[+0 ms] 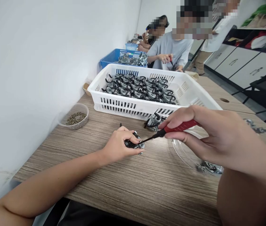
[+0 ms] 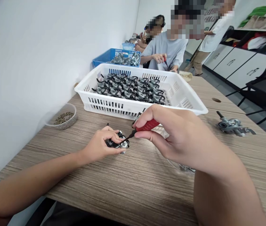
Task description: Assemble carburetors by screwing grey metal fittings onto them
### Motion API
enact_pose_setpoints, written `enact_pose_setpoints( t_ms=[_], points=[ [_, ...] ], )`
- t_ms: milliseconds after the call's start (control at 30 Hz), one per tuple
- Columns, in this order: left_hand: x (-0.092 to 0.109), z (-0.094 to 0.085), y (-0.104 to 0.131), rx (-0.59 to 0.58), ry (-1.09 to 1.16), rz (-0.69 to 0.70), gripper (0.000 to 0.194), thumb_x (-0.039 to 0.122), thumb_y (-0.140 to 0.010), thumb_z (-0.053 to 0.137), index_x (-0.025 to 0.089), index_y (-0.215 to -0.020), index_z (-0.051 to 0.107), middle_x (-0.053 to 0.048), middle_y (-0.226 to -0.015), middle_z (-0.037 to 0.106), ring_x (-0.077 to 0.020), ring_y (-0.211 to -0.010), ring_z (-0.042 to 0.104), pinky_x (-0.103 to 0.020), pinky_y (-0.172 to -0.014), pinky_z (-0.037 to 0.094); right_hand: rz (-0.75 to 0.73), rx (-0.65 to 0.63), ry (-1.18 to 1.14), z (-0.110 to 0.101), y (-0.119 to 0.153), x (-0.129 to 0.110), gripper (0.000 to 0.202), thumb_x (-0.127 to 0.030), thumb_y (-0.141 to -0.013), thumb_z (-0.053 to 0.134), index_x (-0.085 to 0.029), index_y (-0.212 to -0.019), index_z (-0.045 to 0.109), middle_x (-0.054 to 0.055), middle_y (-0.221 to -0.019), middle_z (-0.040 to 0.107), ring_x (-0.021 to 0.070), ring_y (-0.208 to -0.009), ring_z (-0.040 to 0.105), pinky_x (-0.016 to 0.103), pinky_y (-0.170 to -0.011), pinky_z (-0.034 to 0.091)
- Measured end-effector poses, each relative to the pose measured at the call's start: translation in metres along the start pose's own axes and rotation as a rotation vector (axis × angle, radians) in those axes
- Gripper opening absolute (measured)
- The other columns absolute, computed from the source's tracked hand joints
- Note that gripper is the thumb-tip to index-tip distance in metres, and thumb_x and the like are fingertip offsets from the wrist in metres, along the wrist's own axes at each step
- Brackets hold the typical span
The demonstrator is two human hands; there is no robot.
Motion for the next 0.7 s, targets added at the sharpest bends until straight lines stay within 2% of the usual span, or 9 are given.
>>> enact_pose_setpoints(
  t_ms=[100, 233, 367, 467, 567, 633, 700],
  points=[
    [0.000, 0.002, 0.000, 0.013, -0.008, 0.020, 0.023, 0.029, -0.073, 0.101, 0.022, -0.081, 0.081, -0.005, -0.095, 0.086, -0.0244, -0.098, 0.069, -0.054, -0.114, 0.058, -0.046, 0.010, 0.025, 0.001, 0.000, -0.006, 0.009, -0.038, -0.104, 0.070, -0.034, -0.107, 0.063, -0.001, -0.097, 0.079, 0.0248, -0.083, 0.078, 0.041, -0.063, 0.061],
    [-0.001, 0.003, 0.001, 0.025, -0.032, 0.061, 0.023, 0.029, -0.074, 0.100, 0.023, -0.081, 0.079, -0.004, -0.097, 0.087, -0.0239, -0.098, 0.068, -0.054, -0.112, 0.059, 0.000, 0.015, 0.072, 0.003, -0.003, -0.012, 0.007, -0.038, -0.104, 0.068, -0.033, -0.103, 0.063, 0.000, -0.092, 0.079, 0.0240, -0.074, 0.075, 0.039, -0.057, 0.056],
    [0.001, 0.005, 0.003, 0.043, -0.052, 0.119, 0.024, 0.032, -0.075, 0.100, 0.023, -0.080, 0.078, -0.005, -0.098, 0.087, -0.0248, -0.096, 0.071, -0.055, -0.111, 0.060, -0.036, 0.124, 0.174, 0.001, -0.006, -0.017, 0.022, -0.030, -0.100, 0.071, -0.029, -0.085, 0.055, -0.006, -0.063, 0.065, 0.0162, -0.048, 0.057, 0.032, -0.045, 0.040],
    [0.009, 0.011, 0.008, 0.020, -0.100, 0.222, 0.022, 0.031, -0.079, 0.096, 0.023, -0.080, 0.076, -0.004, -0.097, 0.087, -0.0242, -0.093, 0.073, -0.054, -0.110, 0.060, -0.041, 0.157, 0.226, 0.000, -0.006, -0.013, 0.028, -0.027, -0.098, 0.071, -0.028, -0.078, 0.052, -0.008, -0.053, 0.059, 0.0139, -0.042, 0.050, 0.030, -0.042, 0.036],
    [0.020, 0.019, 0.015, -0.025, -0.174, 0.318, 0.014, 0.025, -0.086, 0.088, 0.023, -0.083, 0.074, -0.003, -0.098, 0.088, -0.0217, -0.088, 0.074, -0.053, -0.111, 0.059, 0.030, 0.048, 0.159, 0.002, 0.000, -0.005, 0.017, -0.034, -0.100, 0.071, -0.029, -0.090, 0.058, -0.006, -0.064, 0.068, 0.0163, -0.047, 0.059, 0.031, -0.042, 0.042],
    [0.024, 0.023, 0.018, -0.050, -0.208, 0.353, 0.011, 0.023, -0.088, 0.085, 0.023, -0.086, 0.074, -0.003, -0.100, 0.088, -0.0220, -0.088, 0.075, -0.053, -0.111, 0.059, 0.079, -0.059, 0.065, 0.003, 0.007, 0.000, 0.012, -0.037, -0.101, 0.069, -0.030, -0.106, 0.061, 0.000, -0.084, 0.077, 0.0202, -0.062, 0.070, 0.032, -0.048, 0.052],
    [0.026, 0.024, 0.020, -0.062, -0.219, 0.368, 0.011, 0.024, -0.089, 0.084, 0.023, -0.088, 0.073, -0.004, -0.101, 0.088, -0.0222, -0.088, 0.075, -0.053, -0.111, 0.059, 0.103, -0.127, -0.014, 0.002, 0.014, 0.003, 0.020, -0.036, -0.101, 0.068, -0.031, -0.119, 0.062, 0.007, -0.107, 0.078, 0.0252, -0.080, 0.076, 0.036, -0.059, 0.062]
  ],
)
Point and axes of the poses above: each hand's wrist, its own y-axis away from the middle knuckle, its own z-axis out of the palm, x = y × z, the point moved 5 cm from there along -y, towards the middle knuckle
